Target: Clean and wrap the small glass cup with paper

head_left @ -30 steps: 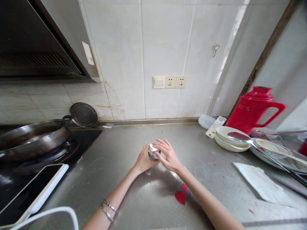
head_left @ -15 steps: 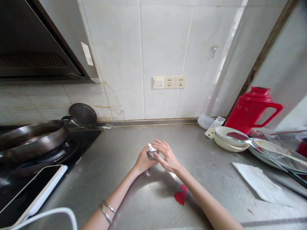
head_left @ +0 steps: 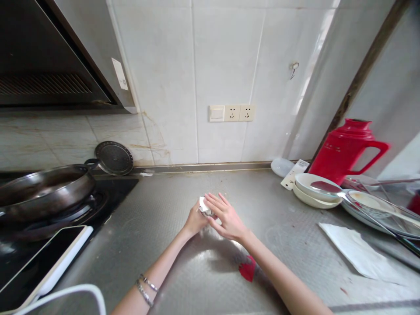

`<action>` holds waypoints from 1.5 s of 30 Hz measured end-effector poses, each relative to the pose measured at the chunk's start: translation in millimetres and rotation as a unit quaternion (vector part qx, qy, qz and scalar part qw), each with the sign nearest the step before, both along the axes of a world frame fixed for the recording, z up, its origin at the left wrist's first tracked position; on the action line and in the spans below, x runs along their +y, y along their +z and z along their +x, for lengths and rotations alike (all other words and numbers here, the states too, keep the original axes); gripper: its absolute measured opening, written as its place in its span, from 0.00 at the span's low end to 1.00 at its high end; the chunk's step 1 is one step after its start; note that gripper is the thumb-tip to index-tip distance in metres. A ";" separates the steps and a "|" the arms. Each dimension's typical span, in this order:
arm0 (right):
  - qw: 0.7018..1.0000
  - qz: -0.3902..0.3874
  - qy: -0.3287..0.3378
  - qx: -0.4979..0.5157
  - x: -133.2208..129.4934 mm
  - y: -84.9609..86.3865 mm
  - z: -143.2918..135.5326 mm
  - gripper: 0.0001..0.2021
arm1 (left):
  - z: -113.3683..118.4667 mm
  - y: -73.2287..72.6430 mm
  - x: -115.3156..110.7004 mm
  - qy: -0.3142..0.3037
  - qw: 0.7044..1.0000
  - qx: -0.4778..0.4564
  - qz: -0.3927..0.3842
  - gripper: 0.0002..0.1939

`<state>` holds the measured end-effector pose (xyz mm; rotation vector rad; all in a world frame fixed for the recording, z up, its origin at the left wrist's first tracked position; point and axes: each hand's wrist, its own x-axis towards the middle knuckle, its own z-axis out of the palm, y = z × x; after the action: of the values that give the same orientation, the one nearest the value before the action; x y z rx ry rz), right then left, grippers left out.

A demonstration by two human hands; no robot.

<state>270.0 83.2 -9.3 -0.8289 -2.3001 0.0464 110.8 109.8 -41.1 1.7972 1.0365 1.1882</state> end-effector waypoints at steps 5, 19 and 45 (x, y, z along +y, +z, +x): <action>0.999 -0.022 -0.035 0.002 4.2 -0.6 2.0 0.27 | 0.8 1.7 -0.9 0.004 1.000 0.008 -0.023 0.26; 0.997 0.028 -0.043 -0.050 2.2 -1.3 -1.2 0.24 | -0.1 0.7 1.8 0.025 0.999 0.012 -0.045 0.24; 0.997 -0.063 0.017 0.048 5.2 -7.1 -1.4 0.23 | -2.4 11.7 -4.9 -0.044 0.962 -0.114 -0.246 0.26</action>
<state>268.6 88.4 -16.5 -0.8313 -2.2385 0.2440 108.5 104.9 -29.5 1.2747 0.9990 0.9517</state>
